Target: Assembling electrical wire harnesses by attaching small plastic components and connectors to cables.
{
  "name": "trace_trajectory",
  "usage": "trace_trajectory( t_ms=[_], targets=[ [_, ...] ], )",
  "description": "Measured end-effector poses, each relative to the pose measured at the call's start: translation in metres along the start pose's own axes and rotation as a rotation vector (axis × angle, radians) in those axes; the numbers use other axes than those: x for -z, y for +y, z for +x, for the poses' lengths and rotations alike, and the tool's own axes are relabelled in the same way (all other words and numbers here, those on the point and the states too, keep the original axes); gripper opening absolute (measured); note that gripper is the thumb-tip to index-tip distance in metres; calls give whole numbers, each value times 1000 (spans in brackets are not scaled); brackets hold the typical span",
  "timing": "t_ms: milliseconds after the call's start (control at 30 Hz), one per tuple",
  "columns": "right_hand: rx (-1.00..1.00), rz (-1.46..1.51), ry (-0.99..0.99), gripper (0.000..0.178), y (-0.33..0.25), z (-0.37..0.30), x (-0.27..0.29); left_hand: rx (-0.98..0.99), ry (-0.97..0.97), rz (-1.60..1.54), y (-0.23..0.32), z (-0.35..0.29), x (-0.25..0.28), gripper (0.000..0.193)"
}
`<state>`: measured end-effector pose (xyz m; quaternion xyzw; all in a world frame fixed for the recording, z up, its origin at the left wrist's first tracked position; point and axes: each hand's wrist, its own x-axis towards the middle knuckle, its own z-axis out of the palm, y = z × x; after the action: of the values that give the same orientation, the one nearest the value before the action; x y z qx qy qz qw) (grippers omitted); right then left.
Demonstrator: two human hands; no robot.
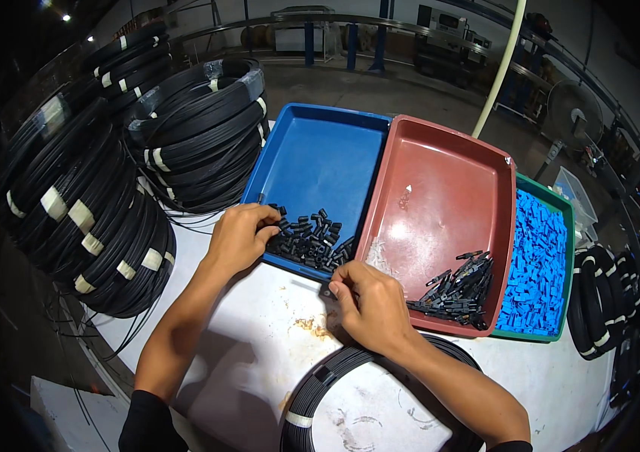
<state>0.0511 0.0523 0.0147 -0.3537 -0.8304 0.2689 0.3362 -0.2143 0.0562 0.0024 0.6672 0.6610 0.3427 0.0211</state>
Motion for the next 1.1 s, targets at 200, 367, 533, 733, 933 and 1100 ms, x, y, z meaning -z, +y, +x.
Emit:
trace_trajectory(
  t_ms=[200,367,533,733,933,1100],
  targets=[
    [69,21,9,8,3,-5,-3,-295,49,165,-5,14,-25,27],
    [118,-34,-67,9,6,-5,-3,-222,-49,114,-7,25,-32,23],
    [128,-63,-80,11,10,-5,-6,-235,-28,149,-3,29,-28,21],
    [185,-103,-85,12,12,-4,-5,-454,-24,7,8,31,-38,23],
    [180,-68,-83,12,14,-4,-6,-357,6,35,2,44,-44,15],
    [190,-60,-87,13,14,-5,-5,-397,-6,-13,13,43,-44,16]
  ],
)
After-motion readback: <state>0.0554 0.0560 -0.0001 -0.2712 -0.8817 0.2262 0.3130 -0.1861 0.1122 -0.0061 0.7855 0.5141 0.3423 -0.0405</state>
